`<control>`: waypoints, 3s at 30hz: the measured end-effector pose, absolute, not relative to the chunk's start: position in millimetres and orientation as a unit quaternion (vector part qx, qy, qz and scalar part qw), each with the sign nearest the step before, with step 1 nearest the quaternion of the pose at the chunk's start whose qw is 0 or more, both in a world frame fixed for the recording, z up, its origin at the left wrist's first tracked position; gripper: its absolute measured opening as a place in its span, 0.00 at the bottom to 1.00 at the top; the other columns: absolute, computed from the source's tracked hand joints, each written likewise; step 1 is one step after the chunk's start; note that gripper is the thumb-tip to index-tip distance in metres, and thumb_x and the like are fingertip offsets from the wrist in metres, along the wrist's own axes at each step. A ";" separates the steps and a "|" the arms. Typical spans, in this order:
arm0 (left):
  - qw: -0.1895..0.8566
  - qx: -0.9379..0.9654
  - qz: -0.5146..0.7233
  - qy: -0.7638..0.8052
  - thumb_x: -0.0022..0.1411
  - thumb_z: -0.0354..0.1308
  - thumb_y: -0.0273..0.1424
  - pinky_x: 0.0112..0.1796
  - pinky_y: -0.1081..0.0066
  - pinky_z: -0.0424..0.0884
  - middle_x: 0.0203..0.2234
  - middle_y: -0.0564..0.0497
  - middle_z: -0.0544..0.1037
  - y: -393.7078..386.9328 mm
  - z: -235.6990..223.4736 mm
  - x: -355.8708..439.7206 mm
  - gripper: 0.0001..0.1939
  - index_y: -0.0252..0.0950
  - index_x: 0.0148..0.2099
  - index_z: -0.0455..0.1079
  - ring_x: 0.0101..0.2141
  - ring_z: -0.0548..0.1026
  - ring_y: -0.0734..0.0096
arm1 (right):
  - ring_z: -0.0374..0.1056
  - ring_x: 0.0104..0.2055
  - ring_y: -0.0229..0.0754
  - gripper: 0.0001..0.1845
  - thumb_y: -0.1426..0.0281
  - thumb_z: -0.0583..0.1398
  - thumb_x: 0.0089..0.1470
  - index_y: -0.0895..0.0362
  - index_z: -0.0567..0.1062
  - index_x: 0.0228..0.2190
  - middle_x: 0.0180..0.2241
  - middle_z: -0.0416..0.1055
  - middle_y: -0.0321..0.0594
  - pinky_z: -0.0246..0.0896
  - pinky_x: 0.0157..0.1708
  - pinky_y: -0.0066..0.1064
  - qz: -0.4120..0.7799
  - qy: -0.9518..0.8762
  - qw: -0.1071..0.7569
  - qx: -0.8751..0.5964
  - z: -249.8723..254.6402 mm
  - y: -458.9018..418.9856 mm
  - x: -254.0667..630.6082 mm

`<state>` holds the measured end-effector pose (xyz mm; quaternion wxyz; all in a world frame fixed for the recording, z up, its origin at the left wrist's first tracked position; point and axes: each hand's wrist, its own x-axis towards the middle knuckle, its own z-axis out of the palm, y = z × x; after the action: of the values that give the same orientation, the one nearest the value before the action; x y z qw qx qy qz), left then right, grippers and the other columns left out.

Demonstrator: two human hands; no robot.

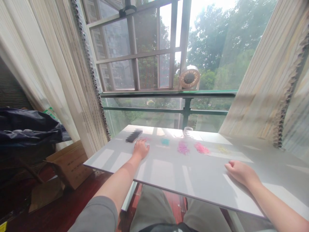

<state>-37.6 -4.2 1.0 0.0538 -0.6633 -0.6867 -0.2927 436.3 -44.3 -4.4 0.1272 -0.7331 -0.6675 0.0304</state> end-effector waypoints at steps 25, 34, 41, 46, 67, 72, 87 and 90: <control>-0.018 -0.663 -0.395 -0.636 0.53 0.54 0.24 0.53 0.65 0.61 0.41 0.47 0.78 -1.8 0.5 -40.8 0.12 0.37 0.38 0.76 0.47 0.71 0.61 | 0.61 0.23 0.41 0.15 0.64 0.49 0.48 0.55 0.59 0.14 0.17 0.64 0.38 0.44 0.24 0.30 0.030 -0.681 0.156 -0.715 -10.4 -39.5 442.5; -0.182 -0.637 -0.521 -0.539 0.55 0.56 0.29 0.42 0.65 0.72 0.36 0.45 0.80 9.3 3.4 5.0 0.09 0.34 0.40 0.73 0.37 0.78 0.65 | 0.46 0.19 0.33 0.15 0.66 0.53 0.41 0.55 0.51 0.13 0.14 0.46 0.29 0.37 0.22 0.29 0.196 -0.759 0.356 -0.508 1.0 -52.1 345.3; -0.324 -0.674 -0.503 -0.434 0.50 0.64 0.36 0.35 0.68 0.74 0.29 0.45 0.81 -2.2 4.0 87.5 0.14 0.32 0.36 0.73 0.32 0.79 0.64 | 0.55 0.20 0.33 0.07 0.65 0.55 0.42 0.56 0.62 0.21 0.18 0.59 0.30 0.49 0.21 0.26 0.296 -0.731 0.426 -0.444 10.7 -41.4 268.9; -0.354 -0.678 -0.487 -0.422 0.48 0.64 0.38 0.34 0.68 0.72 0.28 0.45 0.80 -14.9 -9.1 117.0 0.14 0.32 0.33 0.73 0.31 0.78 0.64 | 0.55 0.15 0.31 0.11 0.61 0.54 0.48 0.56 0.62 0.26 0.20 0.63 0.31 0.52 0.16 0.25 0.340 -0.669 0.488 -0.445 5.3 -44.2 264.4; -0.356 -0.685 -0.465 -0.433 0.46 0.65 0.36 0.30 0.71 0.70 0.25 0.48 0.78 -29.1 -14.5 112.6 0.12 0.33 0.30 0.71 0.28 0.76 0.68 | 0.57 0.15 0.31 0.05 0.70 0.55 0.45 0.57 0.66 0.21 0.17 0.62 0.29 0.52 0.17 0.24 0.355 -0.658 0.485 -0.454 -2.1 -49.4 269.7; -0.365 -0.684 -0.463 -0.430 0.47 0.65 0.35 0.34 0.70 0.71 0.28 0.47 0.79 -27.1 -13.9 112.4 0.12 0.33 0.33 0.72 0.30 0.77 0.67 | 0.56 0.15 0.31 0.05 0.68 0.55 0.46 0.57 0.66 0.23 0.16 0.62 0.29 0.51 0.17 0.25 0.362 -0.647 0.490 -0.457 -2.5 -47.7 269.2; -0.385 -0.689 -0.461 -0.405 0.49 0.63 0.33 0.36 0.69 0.71 0.30 0.46 0.79 -24.3 -14.9 111.5 0.13 0.33 0.38 0.73 0.32 0.77 0.67 | 0.55 0.14 0.31 0.08 0.64 0.55 0.46 0.55 0.64 0.23 0.15 0.62 0.28 0.51 0.16 0.25 0.374 -0.612 0.521 -0.463 2.8 -49.7 267.4; -0.381 -0.699 -0.452 -0.403 0.51 0.62 0.33 0.36 0.69 0.71 0.30 0.46 0.80 -24.3 -15.3 112.1 0.12 0.33 0.37 0.74 0.32 0.77 0.66 | 0.55 0.14 0.31 0.07 0.65 0.55 0.46 0.56 0.65 0.23 0.15 0.62 0.28 0.51 0.16 0.25 0.371 -0.616 0.522 -0.459 2.1 -49.5 267.5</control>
<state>112.1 -24.3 -15.3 -0.3808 -0.6987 -0.4029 -0.4522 267.5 -49.5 2.1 0.5218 -0.4586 -0.6160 0.3713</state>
